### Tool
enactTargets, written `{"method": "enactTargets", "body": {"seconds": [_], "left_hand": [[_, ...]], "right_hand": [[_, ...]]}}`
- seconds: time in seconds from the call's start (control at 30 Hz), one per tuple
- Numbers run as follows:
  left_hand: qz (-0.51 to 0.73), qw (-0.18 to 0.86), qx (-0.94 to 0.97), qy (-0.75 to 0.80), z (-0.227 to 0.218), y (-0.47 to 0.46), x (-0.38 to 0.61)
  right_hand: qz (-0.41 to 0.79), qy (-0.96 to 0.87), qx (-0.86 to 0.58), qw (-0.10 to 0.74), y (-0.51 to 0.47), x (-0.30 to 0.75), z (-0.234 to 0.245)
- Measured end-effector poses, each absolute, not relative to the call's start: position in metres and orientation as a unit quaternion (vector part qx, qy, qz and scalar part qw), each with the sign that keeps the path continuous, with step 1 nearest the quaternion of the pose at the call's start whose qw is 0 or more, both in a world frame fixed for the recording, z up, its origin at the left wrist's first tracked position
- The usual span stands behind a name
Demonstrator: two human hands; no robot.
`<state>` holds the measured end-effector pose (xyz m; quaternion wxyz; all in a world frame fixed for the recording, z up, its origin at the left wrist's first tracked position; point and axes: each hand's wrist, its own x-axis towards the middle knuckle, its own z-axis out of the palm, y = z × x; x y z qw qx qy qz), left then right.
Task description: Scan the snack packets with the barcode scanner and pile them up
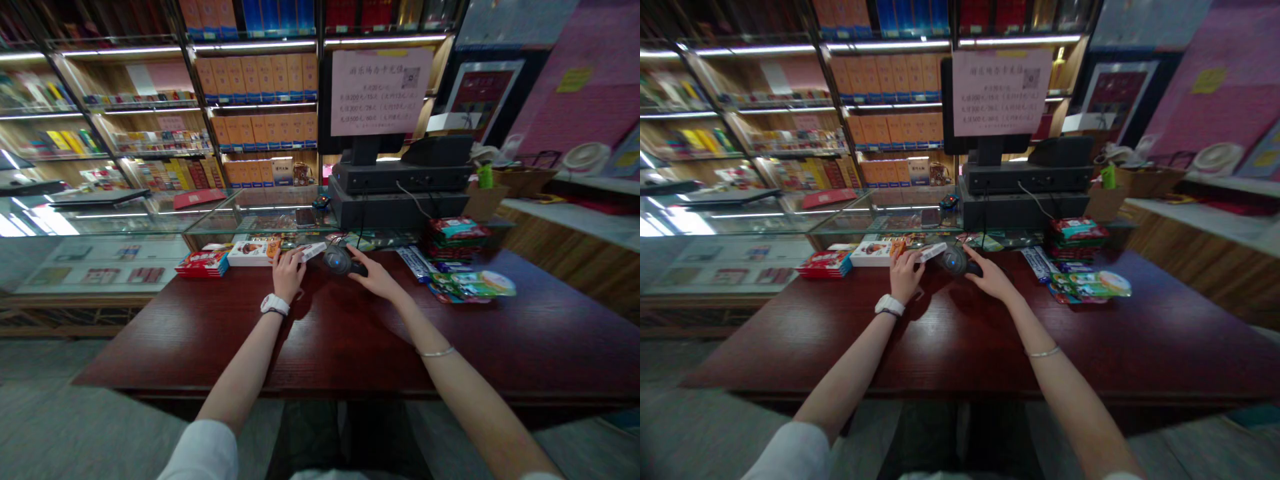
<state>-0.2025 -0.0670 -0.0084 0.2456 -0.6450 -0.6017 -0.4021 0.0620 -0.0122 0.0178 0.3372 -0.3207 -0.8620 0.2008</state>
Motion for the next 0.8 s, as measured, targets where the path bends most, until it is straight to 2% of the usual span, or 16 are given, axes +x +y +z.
{"method": "enactTargets", "body": {"seconds": [0.3,0.8], "left_hand": [[-0.361,0.247,-0.665,-0.605,-0.008,-0.069,-0.202],[-0.434,0.247,-0.662,-0.558,-0.001,-0.078,-0.194]], "right_hand": [[0.158,-0.868,-0.372,0.289,0.006,0.067,-0.005],[0.078,-0.879,-0.413,0.228,0.016,0.07,-0.026]]}}
